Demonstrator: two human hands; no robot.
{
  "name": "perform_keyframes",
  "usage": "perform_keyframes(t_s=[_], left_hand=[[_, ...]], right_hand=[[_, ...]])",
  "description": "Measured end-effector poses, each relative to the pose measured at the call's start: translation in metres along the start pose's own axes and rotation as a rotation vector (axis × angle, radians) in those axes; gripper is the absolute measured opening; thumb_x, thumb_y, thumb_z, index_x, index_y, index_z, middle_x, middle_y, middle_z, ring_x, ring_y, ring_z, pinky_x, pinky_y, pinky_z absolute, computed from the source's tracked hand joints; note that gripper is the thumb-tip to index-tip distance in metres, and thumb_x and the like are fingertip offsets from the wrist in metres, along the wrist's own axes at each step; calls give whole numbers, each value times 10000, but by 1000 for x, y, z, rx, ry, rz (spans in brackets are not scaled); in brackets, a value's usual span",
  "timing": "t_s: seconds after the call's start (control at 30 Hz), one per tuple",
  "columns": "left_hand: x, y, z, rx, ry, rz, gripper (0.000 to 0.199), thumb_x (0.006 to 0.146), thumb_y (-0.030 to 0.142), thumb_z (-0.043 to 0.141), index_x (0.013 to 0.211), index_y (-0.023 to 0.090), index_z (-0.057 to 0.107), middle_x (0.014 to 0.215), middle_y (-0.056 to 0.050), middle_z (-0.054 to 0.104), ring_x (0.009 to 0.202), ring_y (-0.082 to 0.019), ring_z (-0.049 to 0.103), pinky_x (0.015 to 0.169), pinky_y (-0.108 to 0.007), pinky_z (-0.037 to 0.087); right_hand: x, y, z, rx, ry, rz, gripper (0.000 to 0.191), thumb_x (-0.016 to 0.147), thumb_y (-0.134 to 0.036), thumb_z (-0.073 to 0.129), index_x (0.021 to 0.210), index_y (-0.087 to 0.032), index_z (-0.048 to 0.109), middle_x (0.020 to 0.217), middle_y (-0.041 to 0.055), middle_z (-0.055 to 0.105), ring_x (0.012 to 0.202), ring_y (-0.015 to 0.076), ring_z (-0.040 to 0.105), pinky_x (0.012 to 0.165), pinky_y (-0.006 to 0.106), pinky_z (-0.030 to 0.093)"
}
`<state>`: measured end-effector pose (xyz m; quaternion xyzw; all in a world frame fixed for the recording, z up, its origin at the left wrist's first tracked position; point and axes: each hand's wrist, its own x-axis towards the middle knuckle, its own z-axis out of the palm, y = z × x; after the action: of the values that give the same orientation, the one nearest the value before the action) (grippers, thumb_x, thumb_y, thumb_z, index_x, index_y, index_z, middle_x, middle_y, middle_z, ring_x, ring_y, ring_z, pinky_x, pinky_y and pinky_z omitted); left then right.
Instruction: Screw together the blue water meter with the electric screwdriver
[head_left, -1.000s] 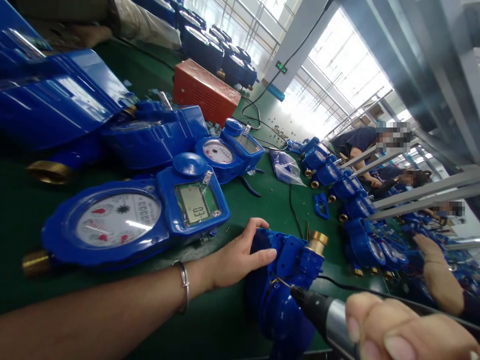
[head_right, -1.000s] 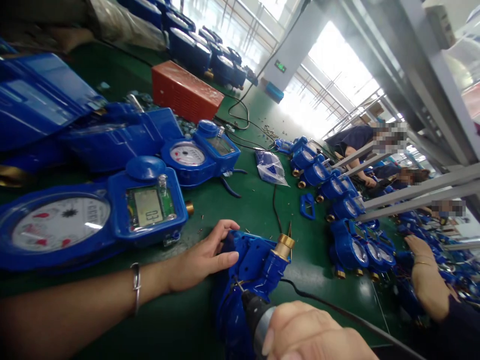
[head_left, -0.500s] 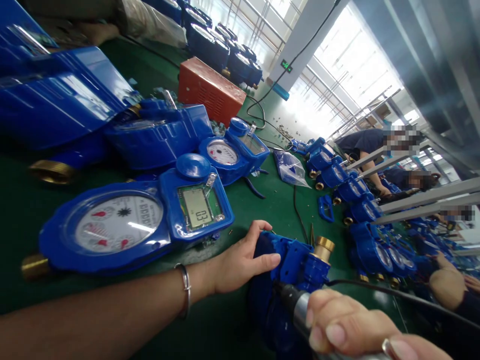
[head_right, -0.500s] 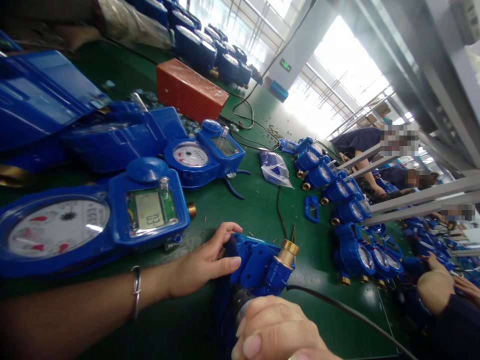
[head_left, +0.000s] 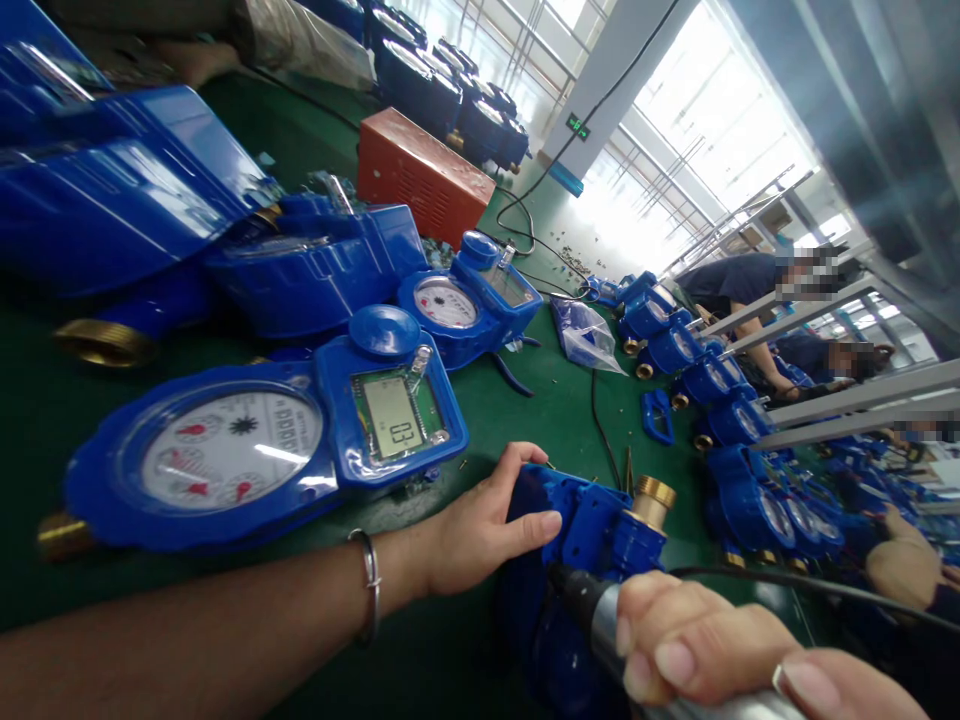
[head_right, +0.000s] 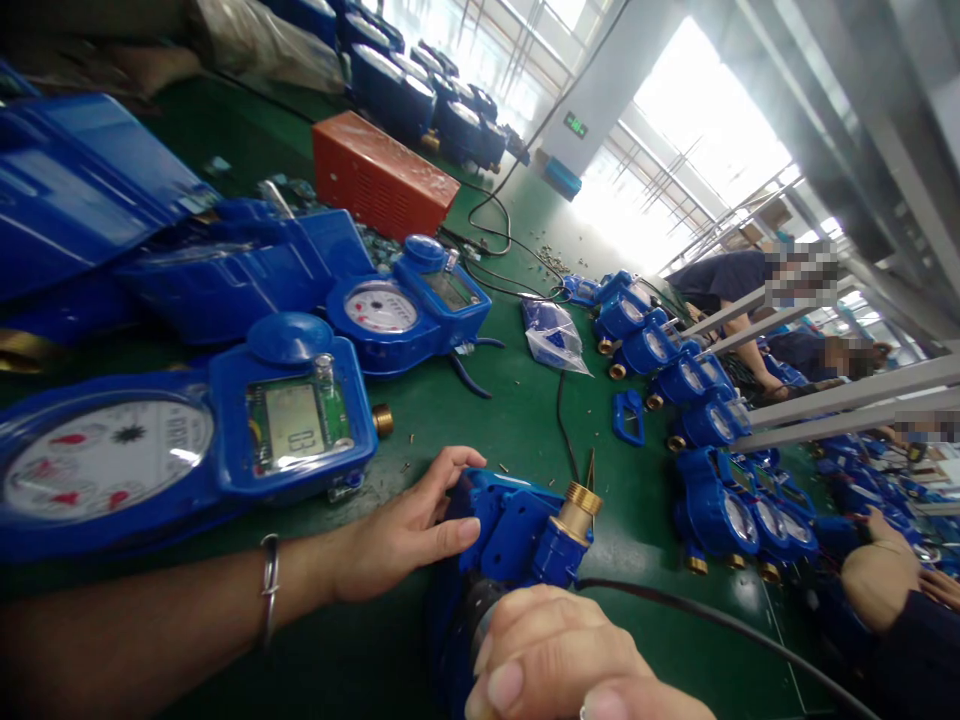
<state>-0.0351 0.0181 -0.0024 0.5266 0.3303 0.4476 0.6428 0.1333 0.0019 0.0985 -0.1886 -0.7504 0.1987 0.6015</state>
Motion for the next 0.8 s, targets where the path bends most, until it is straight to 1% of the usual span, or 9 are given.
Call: perform_keyframes(t_s=[0.1, 0.17, 0.23, 0.3, 0.43, 0.5, 0.67, 0.73, 0.8], left_hand=[[-1, 2, 3, -24, 22, -1, 521, 850, 503, 558, 1223, 248, 298, 1046, -28, 524, 902, -221, 549, 816, -375, 447], [-2, 3, 4, -30, 29, -2, 518, 845, 502, 566, 1214, 250, 305, 1039, -26, 524, 897, -217, 545, 813, -368, 447], [-2, 4, 5, -34, 36, -4, 518, 843, 503, 567, 1211, 251, 304, 1029, -23, 525, 893, -214, 542, 809, -362, 446], [-2, 4, 5, -35, 40, -5, 517, 844, 505, 563, 1212, 252, 301, 1020, -21, 525, 889, -212, 540, 805, -356, 446], [-3, 3, 4, -27, 39, -7, 523, 842, 510, 557, 1216, 253, 296, 1021, -21, 523, 888, -212, 538, 801, -356, 448], [-3, 2, 4, -17, 31, -9, 527, 839, 508, 559, 1214, 248, 295, 1018, -25, 523, 880, -214, 541, 793, -359, 451], [-3, 0, 2, 8, 18, -6, 529, 838, 510, 556, 1210, 247, 286, 1047, -38, 518, 875, -220, 548, 780, -367, 461], [-2, -2, 1, 19, 11, -5, 538, 838, 522, 553, 1210, 245, 280, 1045, -42, 516, 873, -223, 550, 776, -371, 464], [-1, -4, 0, 31, 1, -1, 549, 837, 540, 552, 1209, 244, 279, 1035, -41, 516, 867, -222, 551, 771, -373, 465]], right_hand=[[-1, 2, 0, -23, -46, -56, 154, 954, -299, 435, 1064, -285, 542, 517, -80, 567, 284, 91, 439, 388, 237, 503], [-1, -2, 2, -50, -10, -19, 161, 946, -319, 453, 1081, -285, 534, 534, -74, 578, 293, 95, 447, 396, 247, 508], [-1, -6, 5, -41, 38, 33, 175, 954, -298, 423, 1090, -265, 530, 577, -53, 608, 316, 102, 476, 421, 269, 528], [-1, -8, 8, -7, 63, 37, 193, 968, -279, 379, 1079, -252, 534, 587, -43, 616, 323, 104, 488, 426, 274, 535], [-1, -3, 8, -8, 5, -13, 204, 963, -357, 386, 1066, -273, 540, 548, -58, 590, 307, 98, 476, 404, 256, 521], [0, -1, 6, -3, -16, -18, 177, 950, -351, 418, 1058, -279, 537, 547, -63, 586, 301, 95, 467, 410, 261, 522], [1, -4, 5, 42, -2, -8, 197, 961, -328, 377, 1023, -233, 538, 598, -41, 616, 325, 100, 491, 436, 269, 527], [1, -6, 4, 27, -19, 9, 183, 958, -322, 396, 1006, -225, 543, 611, -31, 629, 355, 115, 525, 441, 272, 528], [1, -8, 4, 12, 6, 20, 149, 950, -318, 424, 994, -233, 538, 604, -33, 628, 373, 125, 541, 441, 270, 525]])
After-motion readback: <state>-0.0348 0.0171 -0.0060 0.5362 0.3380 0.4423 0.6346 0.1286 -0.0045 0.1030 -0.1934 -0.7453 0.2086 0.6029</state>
